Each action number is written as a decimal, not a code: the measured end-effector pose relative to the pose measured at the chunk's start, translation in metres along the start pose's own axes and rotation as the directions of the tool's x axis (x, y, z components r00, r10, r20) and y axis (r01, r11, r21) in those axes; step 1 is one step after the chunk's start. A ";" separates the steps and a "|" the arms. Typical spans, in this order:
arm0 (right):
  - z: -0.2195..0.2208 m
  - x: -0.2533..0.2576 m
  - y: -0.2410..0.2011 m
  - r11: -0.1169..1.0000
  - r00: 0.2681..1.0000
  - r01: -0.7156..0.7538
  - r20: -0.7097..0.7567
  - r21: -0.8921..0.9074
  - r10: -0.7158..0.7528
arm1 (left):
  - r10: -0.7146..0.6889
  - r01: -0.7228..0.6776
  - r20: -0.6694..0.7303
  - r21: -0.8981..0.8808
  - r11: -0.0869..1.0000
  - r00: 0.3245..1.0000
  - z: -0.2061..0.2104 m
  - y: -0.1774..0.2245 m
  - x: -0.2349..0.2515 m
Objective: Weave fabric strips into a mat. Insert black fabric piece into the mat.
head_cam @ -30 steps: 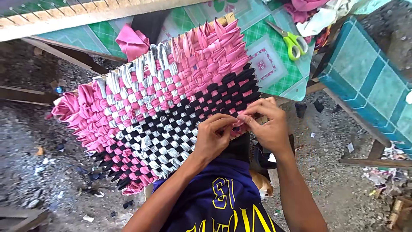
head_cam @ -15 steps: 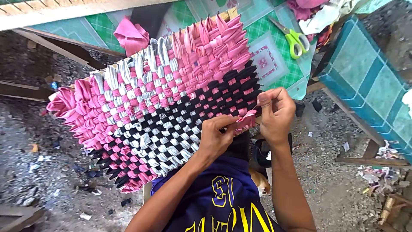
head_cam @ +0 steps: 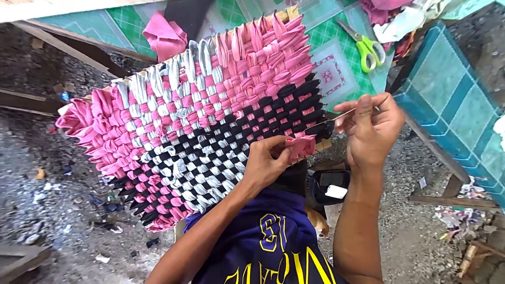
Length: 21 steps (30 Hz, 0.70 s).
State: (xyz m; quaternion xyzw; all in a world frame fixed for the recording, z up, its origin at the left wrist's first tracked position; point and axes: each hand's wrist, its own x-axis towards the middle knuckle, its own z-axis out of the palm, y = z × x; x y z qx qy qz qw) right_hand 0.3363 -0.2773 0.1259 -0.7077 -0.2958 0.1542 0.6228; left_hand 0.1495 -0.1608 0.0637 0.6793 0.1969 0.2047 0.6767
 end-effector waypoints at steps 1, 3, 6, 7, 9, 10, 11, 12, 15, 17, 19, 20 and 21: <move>0.000 -0.001 -0.001 0.999 0.999 -0.029 -0.018 0.038 0.030 | -0.010 0.010 0.008 0.000 1.000 1.000 0.000 0.000 0.000; -0.001 -0.004 -0.004 0.994 0.994 -0.072 -0.077 0.080 0.079 | -0.021 0.021 0.023 0.000 1.000 1.000 -0.001 -0.001 0.001; -0.004 -0.004 -0.008 0.989 0.979 -0.097 -0.168 0.111 0.115 | -0.033 0.033 0.030 -0.006 0.999 0.999 -0.003 -0.001 0.001; -0.006 -0.003 -0.008 0.988 0.975 -0.096 -0.189 0.125 0.119 | -0.034 0.035 0.032 -0.010 0.999 0.999 -0.003 -0.001 0.001; -0.010 -0.001 -0.009 0.984 0.969 -0.087 -0.217 0.159 0.120 | -0.041 0.042 0.037 -0.012 0.999 0.998 -0.004 0.000 0.001; -0.012 -0.001 -0.010 0.983 0.968 -0.083 -0.219 0.164 0.118 | -0.048 0.048 0.040 -0.015 0.999 0.998 -0.004 0.000 0.001; -0.013 -0.001 -0.010 0.983 0.970 -0.078 -0.216 0.164 0.113 | -0.057 0.058 0.042 -0.022 0.998 0.997 -0.004 0.001 0.001; -0.014 -0.001 -0.010 0.985 0.972 -0.072 -0.208 0.158 0.105 | -0.064 0.065 0.044 -0.024 0.998 0.997 -0.005 0.001 0.001; -0.014 -0.003 -0.010 0.988 0.986 -0.067 -0.140 0.142 0.087 | -0.059 0.060 0.042 -0.021 0.998 0.997 -0.005 0.001 0.001; -0.014 -0.005 -0.010 0.986 0.993 -0.067 -0.084 0.152 0.081 | -0.032 0.033 0.030 -0.011 0.999 0.999 -0.006 0.000 0.001; -0.014 -0.006 -0.011 0.979 0.996 -0.075 -0.035 0.188 0.083 | -0.006 0.005 0.012 0.014 1.000 1.000 -0.006 -0.002 0.001; -0.014 -0.007 -0.013 0.975 0.995 -0.085 -0.024 0.203 0.092 | -0.003 0.003 0.000 0.002 1.000 1.000 -0.005 -0.002 0.001; -0.014 -0.008 -0.015 0.971 0.994 -0.100 -0.022 0.215 0.108 | -0.009 0.008 -0.008 -0.034 0.999 1.000 -0.005 -0.001 0.000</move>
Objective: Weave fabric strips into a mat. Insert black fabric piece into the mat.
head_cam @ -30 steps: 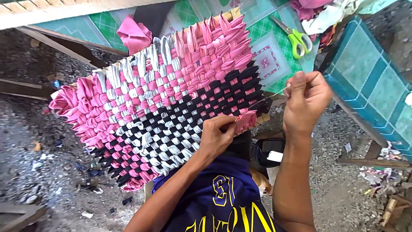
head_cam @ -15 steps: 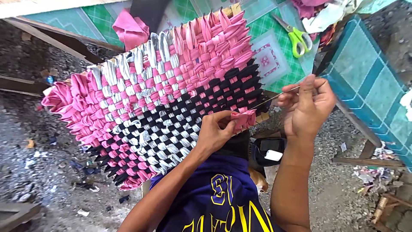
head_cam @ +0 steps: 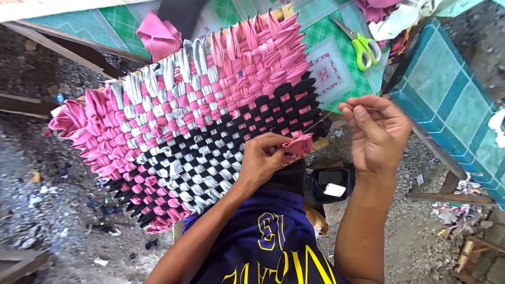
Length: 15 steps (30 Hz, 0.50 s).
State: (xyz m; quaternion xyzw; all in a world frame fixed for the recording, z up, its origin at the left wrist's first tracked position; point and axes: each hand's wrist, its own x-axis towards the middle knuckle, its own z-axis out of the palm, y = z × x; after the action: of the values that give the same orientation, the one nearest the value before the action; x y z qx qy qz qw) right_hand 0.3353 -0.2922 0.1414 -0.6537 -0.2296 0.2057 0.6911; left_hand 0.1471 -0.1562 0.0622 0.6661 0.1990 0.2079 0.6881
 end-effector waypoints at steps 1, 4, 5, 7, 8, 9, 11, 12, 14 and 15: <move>0.000 -0.001 -0.002 1.000 1.000 -0.017 -0.003 0.019 0.017 | -0.005 0.005 -0.008 -0.057 0.998 1.000 0.001 0.001 -0.001; -0.001 -0.008 -0.008 0.995 0.997 -0.078 0.016 0.062 0.077 | 0.030 -0.033 -0.016 -0.200 0.979 0.999 0.002 0.000 -0.005; -0.002 -0.010 -0.011 0.992 0.993 -0.109 0.047 0.058 0.107 | 0.068 -0.070 -0.019 -0.210 0.975 0.998 0.002 -0.001 -0.006; -0.003 -0.014 -0.014 0.987 0.982 -0.159 0.102 0.008 0.158 | 0.153 -0.155 -0.024 -0.129 0.979 0.988 0.002 -0.002 -0.007; -0.003 -0.015 -0.014 0.986 0.979 -0.164 0.120 -0.033 0.167 | 0.191 -0.192 -0.025 -0.068 0.979 0.981 0.002 -0.003 -0.008; -0.002 -0.016 -0.014 0.984 0.977 -0.151 0.140 -0.090 0.163 | 0.224 -0.225 -0.023 -0.018 0.974 0.974 0.003 -0.003 -0.008; -0.001 -0.018 -0.013 0.968 0.978 -0.057 0.182 -0.245 0.104 | 0.278 -0.278 -0.006 0.054 0.959 0.960 0.004 -0.002 -0.009; -0.001 -0.020 -0.013 0.938 0.976 0.021 0.212 -0.346 0.057 | 0.299 -0.298 0.002 0.076 0.951 0.954 0.005 -0.002 -0.009; -0.001 -0.021 -0.014 0.813 0.947 0.200 0.319 -0.547 -0.019 | 0.333 -0.332 0.012 0.106 0.937 0.943 0.006 -0.003 -0.010; -0.001 -0.022 -0.015 0.735 0.922 0.290 0.384 -0.613 -0.044 | 0.341 -0.340 0.016 0.120 0.933 0.940 0.007 -0.002 -0.010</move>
State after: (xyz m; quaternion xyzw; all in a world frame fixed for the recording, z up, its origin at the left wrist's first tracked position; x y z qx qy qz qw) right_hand 0.3178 -0.3063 0.1552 -0.7847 -0.4629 0.1581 0.3807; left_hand 0.1426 -0.1672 0.0600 0.7304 0.0948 0.3133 0.5995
